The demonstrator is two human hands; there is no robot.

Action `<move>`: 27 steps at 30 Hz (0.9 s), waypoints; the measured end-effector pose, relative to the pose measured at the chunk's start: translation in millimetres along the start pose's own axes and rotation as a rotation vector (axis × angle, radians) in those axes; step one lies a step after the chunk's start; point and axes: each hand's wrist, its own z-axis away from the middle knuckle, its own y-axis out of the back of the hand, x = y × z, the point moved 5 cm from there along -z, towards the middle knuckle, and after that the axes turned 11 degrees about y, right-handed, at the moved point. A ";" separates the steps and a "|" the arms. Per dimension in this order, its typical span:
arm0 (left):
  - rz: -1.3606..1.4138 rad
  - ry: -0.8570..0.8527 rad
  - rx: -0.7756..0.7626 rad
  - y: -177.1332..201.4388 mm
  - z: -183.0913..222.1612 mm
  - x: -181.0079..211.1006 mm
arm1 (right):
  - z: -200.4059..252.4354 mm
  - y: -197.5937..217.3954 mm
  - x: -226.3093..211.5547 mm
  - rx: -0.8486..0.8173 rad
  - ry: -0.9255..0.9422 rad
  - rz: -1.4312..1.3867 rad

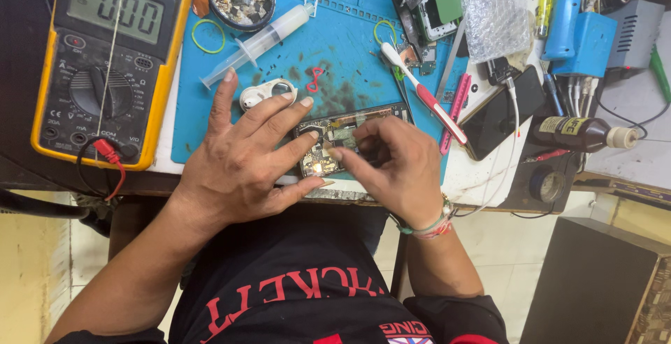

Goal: The person solders a small electronic component on a circuit board and then uses a toothbrush and a liquid to clean the surface. They then apply a substance from a tube to the internal chassis of a phone and use a soldering iron to secure a part inside the device.

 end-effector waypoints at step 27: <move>-0.064 -0.094 0.077 -18.4 8.2 32.1 | 41.3 -2.8 16.7 0.329 0.075 -0.059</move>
